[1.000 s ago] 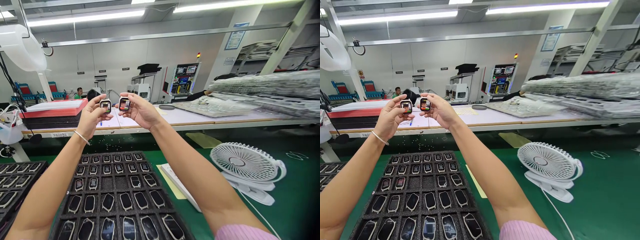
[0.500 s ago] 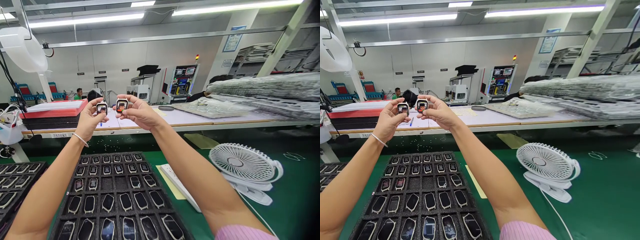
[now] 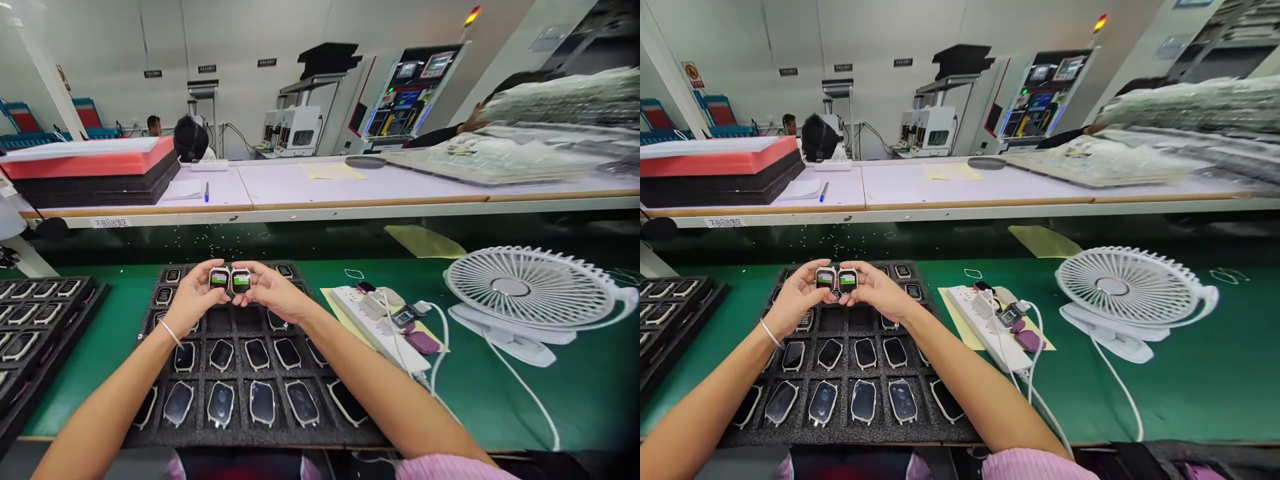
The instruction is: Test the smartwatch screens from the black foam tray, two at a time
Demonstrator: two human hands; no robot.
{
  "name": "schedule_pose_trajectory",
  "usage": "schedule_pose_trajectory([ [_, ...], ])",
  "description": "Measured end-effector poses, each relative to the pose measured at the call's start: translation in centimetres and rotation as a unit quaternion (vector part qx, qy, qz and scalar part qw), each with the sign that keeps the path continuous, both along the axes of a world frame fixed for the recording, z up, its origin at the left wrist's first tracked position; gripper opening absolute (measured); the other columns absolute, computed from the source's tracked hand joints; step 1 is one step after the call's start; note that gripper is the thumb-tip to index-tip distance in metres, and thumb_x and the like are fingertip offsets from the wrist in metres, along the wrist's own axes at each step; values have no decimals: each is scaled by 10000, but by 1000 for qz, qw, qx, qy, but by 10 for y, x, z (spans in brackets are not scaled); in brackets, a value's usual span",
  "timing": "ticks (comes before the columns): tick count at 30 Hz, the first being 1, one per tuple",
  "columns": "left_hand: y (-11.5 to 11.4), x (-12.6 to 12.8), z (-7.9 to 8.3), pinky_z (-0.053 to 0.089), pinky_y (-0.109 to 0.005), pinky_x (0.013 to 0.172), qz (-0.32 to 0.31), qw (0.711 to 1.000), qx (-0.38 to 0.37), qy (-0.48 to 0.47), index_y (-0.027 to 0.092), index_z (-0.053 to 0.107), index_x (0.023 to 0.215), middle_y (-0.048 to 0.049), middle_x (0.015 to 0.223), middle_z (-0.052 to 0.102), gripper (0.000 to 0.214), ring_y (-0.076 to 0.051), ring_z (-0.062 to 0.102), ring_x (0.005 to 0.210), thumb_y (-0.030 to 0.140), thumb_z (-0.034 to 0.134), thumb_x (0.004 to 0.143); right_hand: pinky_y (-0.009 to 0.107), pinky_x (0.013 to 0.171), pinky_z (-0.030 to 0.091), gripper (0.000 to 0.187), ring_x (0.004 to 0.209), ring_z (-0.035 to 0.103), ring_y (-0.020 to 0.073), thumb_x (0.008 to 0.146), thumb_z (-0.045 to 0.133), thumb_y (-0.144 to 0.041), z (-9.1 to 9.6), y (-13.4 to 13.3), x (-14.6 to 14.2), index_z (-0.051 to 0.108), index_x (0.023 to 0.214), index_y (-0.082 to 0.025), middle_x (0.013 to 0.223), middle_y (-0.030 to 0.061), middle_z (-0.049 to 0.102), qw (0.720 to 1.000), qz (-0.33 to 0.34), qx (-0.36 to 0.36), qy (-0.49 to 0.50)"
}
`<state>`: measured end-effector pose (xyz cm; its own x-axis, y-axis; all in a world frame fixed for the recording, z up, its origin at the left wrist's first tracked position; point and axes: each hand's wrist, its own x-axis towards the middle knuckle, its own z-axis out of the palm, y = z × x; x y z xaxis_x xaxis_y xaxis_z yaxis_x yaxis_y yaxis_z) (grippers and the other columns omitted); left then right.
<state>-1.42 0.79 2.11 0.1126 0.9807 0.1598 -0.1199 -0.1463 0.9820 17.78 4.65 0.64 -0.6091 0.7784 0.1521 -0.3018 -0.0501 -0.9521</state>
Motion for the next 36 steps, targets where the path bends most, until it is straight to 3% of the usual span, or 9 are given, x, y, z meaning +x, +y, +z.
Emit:
schedule_pose_trajectory([
  [4, 2, -2, -23, 589, -253, 674, -9, 1000, -25, -2, 187, 577, 1176, -22, 1036, 653, 538, -91, 686, 642, 153, 728, 661, 254, 691, 545, 541, 740, 716, 134, 735, 647, -75, -20, 1, 0, 505, 1245, -186, 829, 1, 717, 999, 3, -36, -2],
  [9, 6, -3, -32, 587, -238, 622, -6, 1000, -25, 13, 178, 597, 1113, -4, 937, 656, 443, -89, 666, 623, 179, 735, 692, 269, 684, 552, 418, 736, 727, 148, 832, 684, -186, -30, 7, 3, 538, 1223, -185, 837, 15, 714, 999, 8, -51, -10],
  [14, 7, -4, -34, 592, -245, 595, -7, 1000, -16, 26, 177, 605, 1047, 0, 898, 657, 353, -89, 650, 603, 198, 737, 721, 257, 672, 567, 396, 741, 737, 145, 844, 727, -264, -38, 11, 5, 560, 1198, -202, 929, 31, 723, 999, 18, -41, -10],
  [22, 2, -4, -33, 607, -264, 662, -26, 999, -20, 43, 183, 599, 1111, -49, 1109, 643, 378, -112, 713, 647, 204, 694, 746, 263, 688, 577, 430, 753, 739, 151, 809, 729, -182, -38, 7, 8, 564, 1206, -191, 881, 13, 715, 999, 34, -30, -1],
  [31, 1, -3, -32, 604, -268, 611, -6, 998, -33, 53, 178, 617, 1058, -62, 1114, 665, 307, -127, 714, 612, 269, 701, 776, 249, 614, 568, 373, 685, 734, 145, 843, 736, -315, -40, 6, 6, 582, 1161, -195, 876, 14, 703, 999, 9, -28, -19],
  [36, 1, -3, -32, 611, -284, 645, -10, 998, -36, 49, 179, 603, 1102, -71, 1138, 658, 364, -141, 725, 647, 267, 717, 767, 254, 638, 570, 398, 714, 733, 145, 820, 740, -237, -38, 6, 8, 573, 1178, -192, 876, 13, 712, 1000, 7, -23, -13],
])
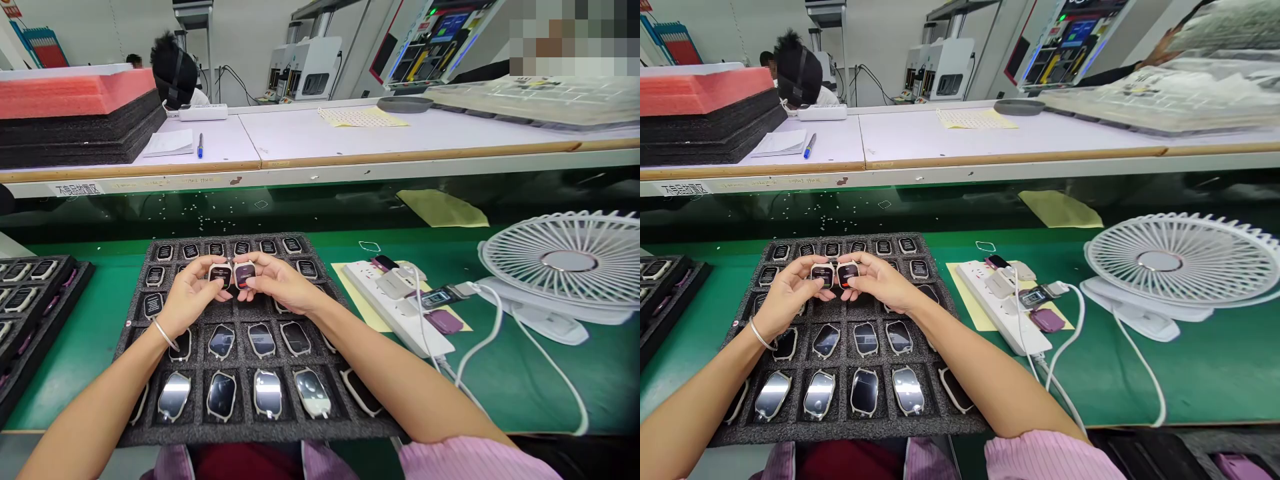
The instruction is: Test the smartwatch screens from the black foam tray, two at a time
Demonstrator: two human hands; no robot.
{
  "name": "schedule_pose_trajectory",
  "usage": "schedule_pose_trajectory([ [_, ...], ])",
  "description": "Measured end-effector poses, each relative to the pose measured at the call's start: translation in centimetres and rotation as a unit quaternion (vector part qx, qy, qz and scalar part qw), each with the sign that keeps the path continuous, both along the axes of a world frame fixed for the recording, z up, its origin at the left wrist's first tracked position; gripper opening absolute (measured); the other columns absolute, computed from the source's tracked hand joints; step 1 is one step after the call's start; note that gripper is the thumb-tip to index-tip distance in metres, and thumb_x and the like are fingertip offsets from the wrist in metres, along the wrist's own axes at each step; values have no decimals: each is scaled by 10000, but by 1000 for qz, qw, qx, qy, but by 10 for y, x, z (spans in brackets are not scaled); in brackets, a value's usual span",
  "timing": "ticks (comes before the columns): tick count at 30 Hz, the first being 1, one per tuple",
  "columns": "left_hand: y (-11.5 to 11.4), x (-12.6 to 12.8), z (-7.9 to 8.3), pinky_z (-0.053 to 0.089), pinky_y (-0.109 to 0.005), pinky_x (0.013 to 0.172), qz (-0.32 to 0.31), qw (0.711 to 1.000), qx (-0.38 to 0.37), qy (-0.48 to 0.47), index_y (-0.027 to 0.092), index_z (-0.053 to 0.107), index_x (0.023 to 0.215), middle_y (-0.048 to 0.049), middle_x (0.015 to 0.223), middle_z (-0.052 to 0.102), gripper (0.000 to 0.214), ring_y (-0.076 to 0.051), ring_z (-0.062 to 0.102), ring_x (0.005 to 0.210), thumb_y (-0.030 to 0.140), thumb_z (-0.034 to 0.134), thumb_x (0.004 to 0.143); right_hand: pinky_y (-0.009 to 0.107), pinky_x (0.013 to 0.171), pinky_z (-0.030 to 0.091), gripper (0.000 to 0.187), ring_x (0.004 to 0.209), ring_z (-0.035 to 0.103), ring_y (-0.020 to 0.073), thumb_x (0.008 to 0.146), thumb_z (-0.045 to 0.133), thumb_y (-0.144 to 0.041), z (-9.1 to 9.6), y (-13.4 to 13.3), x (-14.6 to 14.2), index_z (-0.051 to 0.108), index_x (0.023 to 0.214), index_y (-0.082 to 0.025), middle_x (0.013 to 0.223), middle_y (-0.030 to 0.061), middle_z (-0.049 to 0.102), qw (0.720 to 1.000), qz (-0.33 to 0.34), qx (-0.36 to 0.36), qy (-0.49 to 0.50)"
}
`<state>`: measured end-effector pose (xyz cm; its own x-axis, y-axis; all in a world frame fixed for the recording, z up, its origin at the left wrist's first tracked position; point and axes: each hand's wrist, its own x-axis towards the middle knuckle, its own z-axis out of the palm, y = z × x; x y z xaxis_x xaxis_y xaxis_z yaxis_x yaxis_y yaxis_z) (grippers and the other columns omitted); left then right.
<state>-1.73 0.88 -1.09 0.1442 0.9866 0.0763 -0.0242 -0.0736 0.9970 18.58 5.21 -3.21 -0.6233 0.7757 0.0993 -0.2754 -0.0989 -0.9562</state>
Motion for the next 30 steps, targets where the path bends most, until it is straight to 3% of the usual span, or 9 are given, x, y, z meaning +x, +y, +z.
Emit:
schedule_pose_trajectory([
  [5, 0, 0, -2, 610, -311, 706, 2, 1000, -7, -10, 182, 601, 1152, -75, 1148, 658, 420, -151, 731, 685, 215, 711, 748, 247, 644, 567, 423, 714, 735, 144, 782, 702, -122, 1, -1, 0, 570, 1177, -197, 900, 19, 734, 1000, -7, -22, -4],
  [8, 1, 0, -2, 604, -308, 714, 15, 997, -51, -51, 193, 572, 1234, -62, 1123, 669, 512, -148, 730, 700, 189, 707, 740, 257, 624, 566, 427, 698, 738, 152, 804, 672, -114, 1, 0, -2, 542, 1202, -202, 978, 51, 744, 996, -39, -84, -10],
  [14, 6, -1, 2, 581, -273, 673, 84, 973, -169, -134, 155, 482, 1333, 9, 802, 678, 631, -153, 721, 664, 110, 674, 733, 289, 613, 560, 300, 637, 728, 168, 930, 580, -206, -2, 9, -3, 486, 1214, -206, 912, 62, 737, 969, -124, -214, 3],
  [21, 8, -4, 7, 571, -287, 693, 96, 972, -143, -161, 168, 507, 1305, -8, 848, 704, 553, -151, 717, 657, 192, 648, 771, 299, 639, 542, 220, 668, 716, 171, 983, 489, -311, 0, 17, 4, 523, 1192, -251, 941, 55, 738, 957, -196, -206, 58],
  [30, 6, -5, 5, 589, -315, 693, 52, 976, -115, -177, 171, 558, 1274, -26, 870, 724, 548, -199, 739, 697, 292, 668, 752, 299, 647, 522, 310, 672, 697, 164, 885, 639, -356, 3, 5, 0, 570, 1155, -221, 944, 64, 749, 982, -114, -132, 70],
])
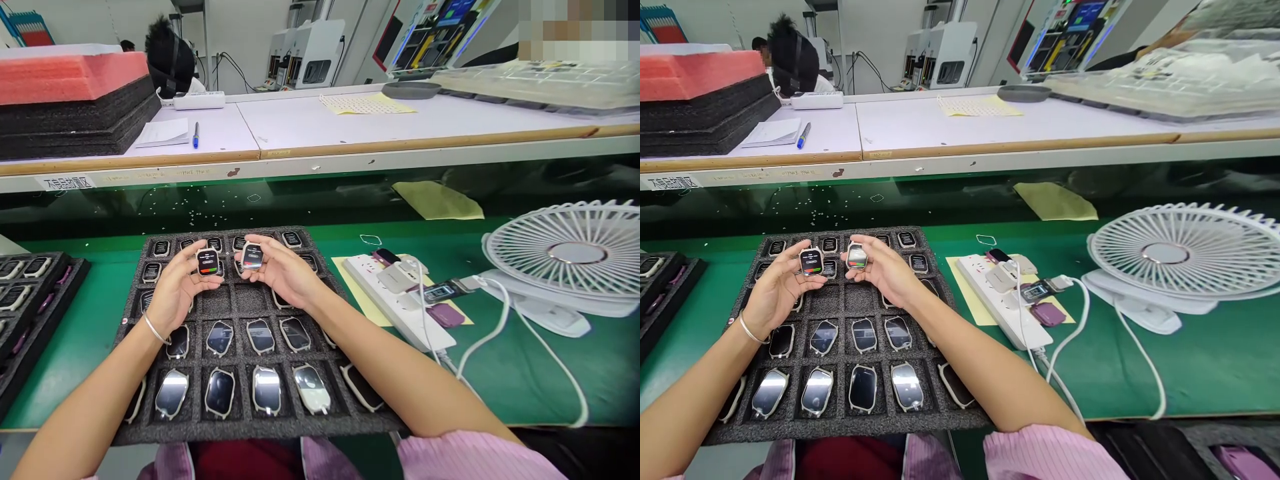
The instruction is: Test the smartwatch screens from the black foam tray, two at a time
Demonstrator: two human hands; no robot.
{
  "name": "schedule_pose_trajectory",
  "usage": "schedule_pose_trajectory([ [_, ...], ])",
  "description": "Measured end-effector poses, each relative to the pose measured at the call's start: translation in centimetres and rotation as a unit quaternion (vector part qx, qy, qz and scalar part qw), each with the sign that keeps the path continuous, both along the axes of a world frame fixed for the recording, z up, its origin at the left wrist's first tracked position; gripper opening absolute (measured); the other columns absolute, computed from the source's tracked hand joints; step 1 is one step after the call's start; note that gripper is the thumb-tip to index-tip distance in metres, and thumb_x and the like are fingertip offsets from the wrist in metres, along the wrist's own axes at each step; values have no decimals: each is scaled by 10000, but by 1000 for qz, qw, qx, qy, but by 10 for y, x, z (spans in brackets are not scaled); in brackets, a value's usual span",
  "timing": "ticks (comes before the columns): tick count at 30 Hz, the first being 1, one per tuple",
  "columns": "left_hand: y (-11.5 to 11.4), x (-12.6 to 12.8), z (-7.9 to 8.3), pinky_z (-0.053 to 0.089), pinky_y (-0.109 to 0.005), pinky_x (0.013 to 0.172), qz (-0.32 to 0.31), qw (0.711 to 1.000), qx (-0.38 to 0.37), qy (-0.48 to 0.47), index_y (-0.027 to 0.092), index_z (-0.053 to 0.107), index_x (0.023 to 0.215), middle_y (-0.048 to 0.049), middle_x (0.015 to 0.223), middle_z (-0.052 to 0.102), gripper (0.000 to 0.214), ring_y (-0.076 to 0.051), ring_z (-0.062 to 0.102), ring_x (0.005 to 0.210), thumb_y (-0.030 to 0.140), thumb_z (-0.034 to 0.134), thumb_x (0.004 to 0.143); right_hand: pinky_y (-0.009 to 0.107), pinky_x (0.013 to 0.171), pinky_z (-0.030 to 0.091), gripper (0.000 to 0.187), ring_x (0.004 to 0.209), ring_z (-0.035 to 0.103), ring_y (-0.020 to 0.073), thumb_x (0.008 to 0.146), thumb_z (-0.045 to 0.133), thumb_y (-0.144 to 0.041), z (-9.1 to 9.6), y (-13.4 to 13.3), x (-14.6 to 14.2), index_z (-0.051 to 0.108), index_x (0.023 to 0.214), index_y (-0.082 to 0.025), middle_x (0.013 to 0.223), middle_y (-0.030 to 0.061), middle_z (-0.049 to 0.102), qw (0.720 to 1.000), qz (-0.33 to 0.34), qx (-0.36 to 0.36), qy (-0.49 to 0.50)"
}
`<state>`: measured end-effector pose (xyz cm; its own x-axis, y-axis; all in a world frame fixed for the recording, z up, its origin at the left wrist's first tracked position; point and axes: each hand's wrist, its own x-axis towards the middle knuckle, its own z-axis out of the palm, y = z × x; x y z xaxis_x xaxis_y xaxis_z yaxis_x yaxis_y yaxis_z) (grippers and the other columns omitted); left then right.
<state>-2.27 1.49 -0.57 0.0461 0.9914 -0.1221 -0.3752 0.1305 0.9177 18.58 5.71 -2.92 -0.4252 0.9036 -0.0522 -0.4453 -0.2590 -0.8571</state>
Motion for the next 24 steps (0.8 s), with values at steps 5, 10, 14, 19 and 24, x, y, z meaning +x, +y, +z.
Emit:
schedule_pose_trajectory([
  [5, -3, 4, -2, 599, -328, 662, -12, 999, 9, 29, 174, 597, 1235, -22, 890, 712, 510, -196, 737, 661, 301, 693, 751, 259, 589, 494, 417, 644, 681, 137, 768, 778, -309, 1, -8, -2, 601, 1135, -221, 941, 39, 757, 998, 13, 49, -50],
  [10, -3, 5, -6, 578, -288, 592, -8, 994, 24, 105, 187, 628, 1161, 12, 810, 669, 447, -151, 702, 581, 305, 739, 744, 225, 507, 454, 351, 566, 639, 106, 768, 776, -308, -3, -8, -2, 607, 1054, -196, 868, 27, 752, 993, 10, 77, -90],
  [14, -3, 5, -10, 514, -225, 513, -10, 988, 45, 147, 184, 599, 1122, 17, 837, 663, 461, -88, 630, 514, 274, 773, 704, 251, 545, 490, 329, 615, 676, 122, 799, 679, -198, -4, -7, -2, 587, 1115, -212, 983, 42, 732, 995, 13, 59, -78],
  [19, 0, 3, -13, 564, -277, 639, -58, 983, 50, 165, 208, 502, 1156, 7, 986, 629, 575, -92, 655, 599, 193, 767, 646, 280, 652, 539, 508, 709, 706, 143, 734, 601, -63, -4, -7, -1, 531, 1211, -222, 932, 7, 665, 996, 42, 44, -62],
  [24, 4, -7, -17, 541, -349, 710, -147, 932, 79, 321, 215, 489, 1043, -5, 952, 611, 444, -151, 644, 697, 187, 710, 659, 292, 670, 552, 624, 722, 688, 131, 719, 682, -74, -9, -6, 4, 449, 1273, -243, 981, -1, 596, 980, 123, 97, -123],
])
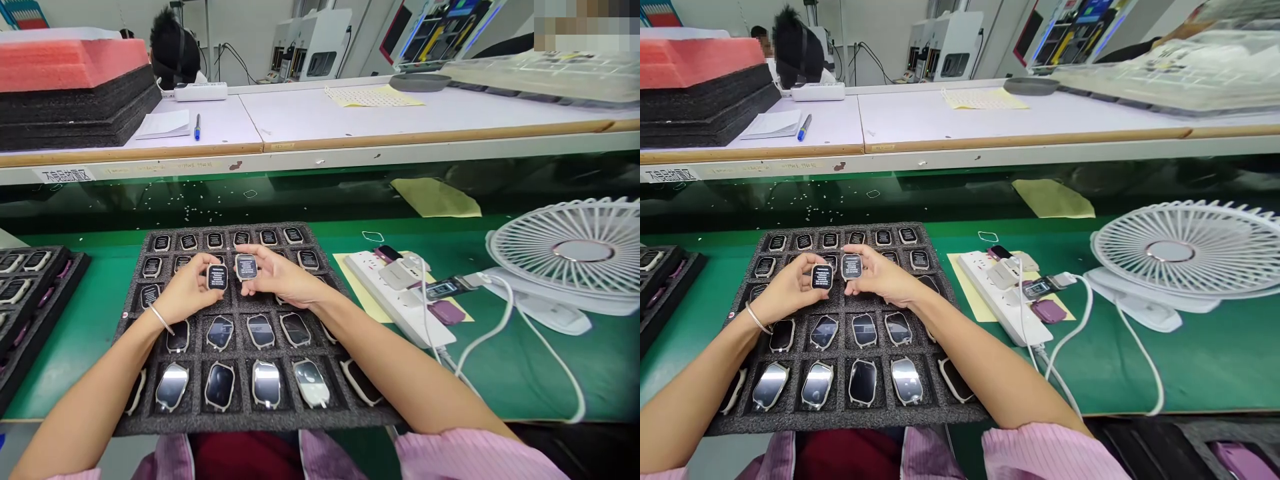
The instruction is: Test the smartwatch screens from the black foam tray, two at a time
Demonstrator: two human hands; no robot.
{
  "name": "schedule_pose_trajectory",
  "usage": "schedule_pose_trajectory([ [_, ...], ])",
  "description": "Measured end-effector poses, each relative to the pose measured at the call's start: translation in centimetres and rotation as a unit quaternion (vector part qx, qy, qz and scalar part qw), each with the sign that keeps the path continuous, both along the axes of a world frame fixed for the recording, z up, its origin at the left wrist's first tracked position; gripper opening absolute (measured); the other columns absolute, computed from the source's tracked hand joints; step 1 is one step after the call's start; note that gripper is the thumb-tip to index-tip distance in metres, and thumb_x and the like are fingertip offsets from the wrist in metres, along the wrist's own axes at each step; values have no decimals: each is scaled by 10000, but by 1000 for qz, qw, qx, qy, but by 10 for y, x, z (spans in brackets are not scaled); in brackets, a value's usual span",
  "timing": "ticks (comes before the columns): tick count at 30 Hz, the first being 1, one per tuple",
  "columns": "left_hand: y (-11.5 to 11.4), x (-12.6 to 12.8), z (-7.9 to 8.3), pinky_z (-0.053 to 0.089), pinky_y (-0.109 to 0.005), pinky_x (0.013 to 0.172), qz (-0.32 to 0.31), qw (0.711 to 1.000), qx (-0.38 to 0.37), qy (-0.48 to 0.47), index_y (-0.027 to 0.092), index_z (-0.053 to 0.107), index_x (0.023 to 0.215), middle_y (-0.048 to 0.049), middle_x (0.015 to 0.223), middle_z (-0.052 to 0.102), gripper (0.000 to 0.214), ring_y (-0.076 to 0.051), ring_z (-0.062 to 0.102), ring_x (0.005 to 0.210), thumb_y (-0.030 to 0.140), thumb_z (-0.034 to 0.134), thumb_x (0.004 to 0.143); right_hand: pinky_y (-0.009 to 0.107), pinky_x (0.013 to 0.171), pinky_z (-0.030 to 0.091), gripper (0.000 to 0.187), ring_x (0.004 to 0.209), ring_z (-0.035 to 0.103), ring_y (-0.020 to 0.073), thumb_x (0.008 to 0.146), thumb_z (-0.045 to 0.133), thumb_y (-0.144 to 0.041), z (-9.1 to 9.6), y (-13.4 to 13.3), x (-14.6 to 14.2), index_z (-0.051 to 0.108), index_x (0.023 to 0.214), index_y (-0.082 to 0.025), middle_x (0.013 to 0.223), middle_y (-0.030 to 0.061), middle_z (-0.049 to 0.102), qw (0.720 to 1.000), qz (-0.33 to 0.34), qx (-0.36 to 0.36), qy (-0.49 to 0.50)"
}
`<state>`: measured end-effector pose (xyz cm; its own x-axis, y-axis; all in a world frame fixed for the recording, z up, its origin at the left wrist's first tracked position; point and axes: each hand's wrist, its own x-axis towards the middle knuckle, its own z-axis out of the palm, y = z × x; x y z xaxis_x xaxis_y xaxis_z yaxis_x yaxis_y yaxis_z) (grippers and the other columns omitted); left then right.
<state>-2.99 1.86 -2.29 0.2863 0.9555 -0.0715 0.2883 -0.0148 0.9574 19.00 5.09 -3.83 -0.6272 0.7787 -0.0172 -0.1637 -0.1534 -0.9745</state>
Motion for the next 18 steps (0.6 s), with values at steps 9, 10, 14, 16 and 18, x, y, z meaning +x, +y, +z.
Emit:
schedule_pose_trajectory([
  [9, -3, -1, -9, 421, -521, 972, -51, 905, 183, 380, 205, 648, 1099, -93, 1113, 542, 439, -317, 475, 1048, 373, 736, 702, 499, 973, 470, 463, 1096, 565, 300, 734, 733, -213, -4, -7, 6, 616, 1182, -188, 1147, 107, 515, 842, 22, 393, -367],
  [10, -3, -2, -9, 418, -519, 976, -47, 899, 183, 395, 212, 644, 1138, -92, 1122, 537, 472, -316, 470, 1054, 391, 737, 711, 518, 1003, 447, 512, 1152, 543, 318, 745, 741, -244, -2, -8, 6, 602, 1234, -183, 1193, 123, 498, 830, 24, 404, -384],
  [14, -2, 0, -2, 405, -503, 993, -36, 882, 180, 433, 214, 630, 1228, -99, 1140, 542, 538, -319, 459, 1091, 428, 741, 748, 536, 1034, 403, 648, 1234, 513, 351, 776, 756, -330, 18, -4, 19, 538, 1364, -164, 1303, 164, 488, 788, 10, 417, -453],
  [16, 1, 10, 5, 409, -481, 988, -55, 882, 190, 429, 216, 656, 1195, -94, 1109, 561, 448, -304, 469, 1073, 436, 697, 807, 486, 1010, 421, 463, 1198, 555, 327, 854, 682, -336, 35, -1, 33, 608, 1280, -169, 1260, 151, 554, 759, -6, 420, -498],
  [18, 4, 29, 12, 409, -464, 986, -85, 878, 213, 421, 225, 686, 1147, -88, 1064, 583, 348, -292, 480, 1052, 419, 642, 861, 423, 933, 457, 260, 1107, 617, 304, 925, 580, -314, 50, 1, 49, 692, 1111, -171, 1144, 133, 639, 712, -29, 405, -573],
])
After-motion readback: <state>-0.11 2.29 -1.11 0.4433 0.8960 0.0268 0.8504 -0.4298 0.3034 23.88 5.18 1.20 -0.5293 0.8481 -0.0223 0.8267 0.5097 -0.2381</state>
